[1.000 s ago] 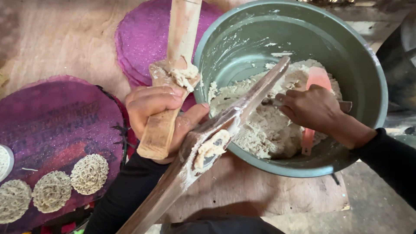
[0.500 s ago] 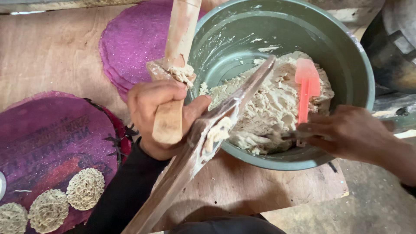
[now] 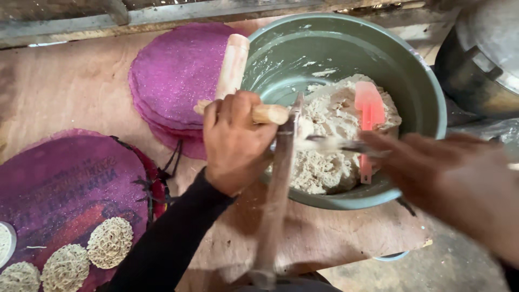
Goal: The person uses a wooden mold and a spatula to shape white dough into circular crackers and arranges them onto purple mats.
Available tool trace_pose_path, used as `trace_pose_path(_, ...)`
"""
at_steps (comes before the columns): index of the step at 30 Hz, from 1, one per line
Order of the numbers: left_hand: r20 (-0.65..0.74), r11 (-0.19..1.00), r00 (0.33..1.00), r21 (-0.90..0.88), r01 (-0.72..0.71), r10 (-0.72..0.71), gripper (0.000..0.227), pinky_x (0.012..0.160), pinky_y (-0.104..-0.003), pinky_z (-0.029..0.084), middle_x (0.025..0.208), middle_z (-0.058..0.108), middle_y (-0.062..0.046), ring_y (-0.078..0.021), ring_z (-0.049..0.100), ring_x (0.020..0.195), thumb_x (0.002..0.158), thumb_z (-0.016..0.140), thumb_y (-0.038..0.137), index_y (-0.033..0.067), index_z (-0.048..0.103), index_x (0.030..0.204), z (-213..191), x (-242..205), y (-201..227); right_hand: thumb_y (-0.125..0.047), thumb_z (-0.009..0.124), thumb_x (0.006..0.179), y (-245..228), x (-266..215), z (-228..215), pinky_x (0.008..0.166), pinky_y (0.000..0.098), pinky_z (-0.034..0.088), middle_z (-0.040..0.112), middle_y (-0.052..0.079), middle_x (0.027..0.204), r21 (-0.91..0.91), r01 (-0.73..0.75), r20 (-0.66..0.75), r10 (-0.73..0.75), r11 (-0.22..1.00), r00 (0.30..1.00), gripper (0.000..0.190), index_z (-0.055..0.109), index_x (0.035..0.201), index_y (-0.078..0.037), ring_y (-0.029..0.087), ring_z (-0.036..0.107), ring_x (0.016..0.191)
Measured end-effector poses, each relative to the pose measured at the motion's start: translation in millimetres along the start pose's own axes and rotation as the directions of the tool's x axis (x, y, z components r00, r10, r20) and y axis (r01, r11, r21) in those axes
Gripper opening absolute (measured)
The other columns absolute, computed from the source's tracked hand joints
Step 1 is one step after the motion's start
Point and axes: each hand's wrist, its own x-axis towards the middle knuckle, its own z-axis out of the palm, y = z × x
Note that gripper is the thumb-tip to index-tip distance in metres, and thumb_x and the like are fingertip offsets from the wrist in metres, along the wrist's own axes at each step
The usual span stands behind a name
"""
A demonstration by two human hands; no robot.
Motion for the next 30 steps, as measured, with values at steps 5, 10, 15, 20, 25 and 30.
trace_pose_path(5, 0.057, 0.984, 0.992, 0.148, 0.100, -0.109, 0.011, 0.083, -0.041, 0.038, 0.106, 0.055, -0.006, -0.0235, 0.055, 0.099, 0.083, 0.076, 0.016, 0.0153, 0.075, 0.094, -7, -2, 5, -0.011, 0.070, 0.095, -51, 11, -1, 0.048, 0.0271, 0.045, 0.066, -0.006, 0.075, -0.271, 0.134, -0.071, -0.159, 0.953, 0.985, 0.053, 0.060, 0.147, -0.013, 0.009, 0.055, 0.055)
trace_pose_path(10, -0.146, 0.867, 0.866, 0.082, 0.492, -0.478, 0.016, 0.093, -0.042, 0.039, 0.105, 0.058, -0.003, -0.0217, 0.056, 0.100, 0.093, 0.078, 0.029, 0.0159, 0.069, 0.097, -9, -6, -17, -0.021, 0.075, 0.086, -51, -10, -29, 0.060, 0.0377, 0.055, 0.076, 0.002, 0.087, 0.006, -0.104, -0.140, 0.104, 0.995, 0.985, 0.043, 0.069, 0.128, -0.020, 0.020, 0.068, 0.062)
trace_pose_path(15, -0.381, 0.639, 0.513, -0.444, 0.629, -0.770, 0.032, 0.092, -0.039, 0.043, 0.091, 0.074, 0.006, -0.0134, 0.066, 0.079, 0.089, 0.081, 0.036, 0.0125, 0.065, 0.104, 2, 7, -4, -0.003, 0.073, 0.093, -56, 11, 38, 0.052, 0.0281, 0.054, 0.079, 0.015, 0.106, 0.553, -0.205, -0.322, 0.434, 0.807, 0.841, 0.025, 0.069, 0.116, -0.010, 0.013, 0.069, 0.064)
trace_pose_path(20, -0.526, 0.687, 0.496, -0.265, 0.677, -0.691, 0.040, 0.100, -0.043, 0.042, 0.096, 0.064, -0.002, -0.0213, 0.058, 0.096, 0.086, 0.086, 0.040, 0.0151, 0.063, 0.107, 10, 16, 15, -0.009, 0.070, 0.093, -99, 1, 118, 0.043, 0.0245, 0.047, 0.072, 0.004, 0.076, 0.751, -0.277, -0.126, 0.542, 0.599, 0.831, 0.044, 0.063, 0.137, -0.005, 0.005, 0.061, 0.049)
trace_pose_path(25, -0.421, 0.773, 0.676, -0.105, 0.625, -0.604, 0.037, 0.097, -0.045, 0.040, 0.101, 0.060, -0.002, -0.0203, 0.057, 0.096, 0.090, 0.087, 0.039, 0.0115, 0.068, 0.104, 4, -4, -18, -0.013, 0.071, 0.096, -77, -12, 86, 0.046, 0.0255, 0.042, 0.076, 0.006, 0.078, 0.910, -0.165, 0.021, 0.357, 0.381, 0.934, 0.033, 0.074, 0.128, -0.007, 0.003, 0.055, 0.057)
trace_pose_path(30, -0.361, 0.975, 0.925, 0.137, 0.176, -0.117, 0.020, 0.095, -0.043, 0.038, 0.113, 0.059, -0.002, -0.0203, 0.055, 0.106, 0.099, 0.083, 0.032, 0.0169, 0.073, 0.107, -8, -20, -25, -0.029, 0.073, 0.090, -22, 17, 20, 0.041, 0.0284, 0.044, 0.076, 0.002, 0.066, 0.403, -0.591, 0.489, 0.382, 0.699, 0.784, 0.045, 0.071, 0.135, -0.026, 0.009, 0.056, 0.039)
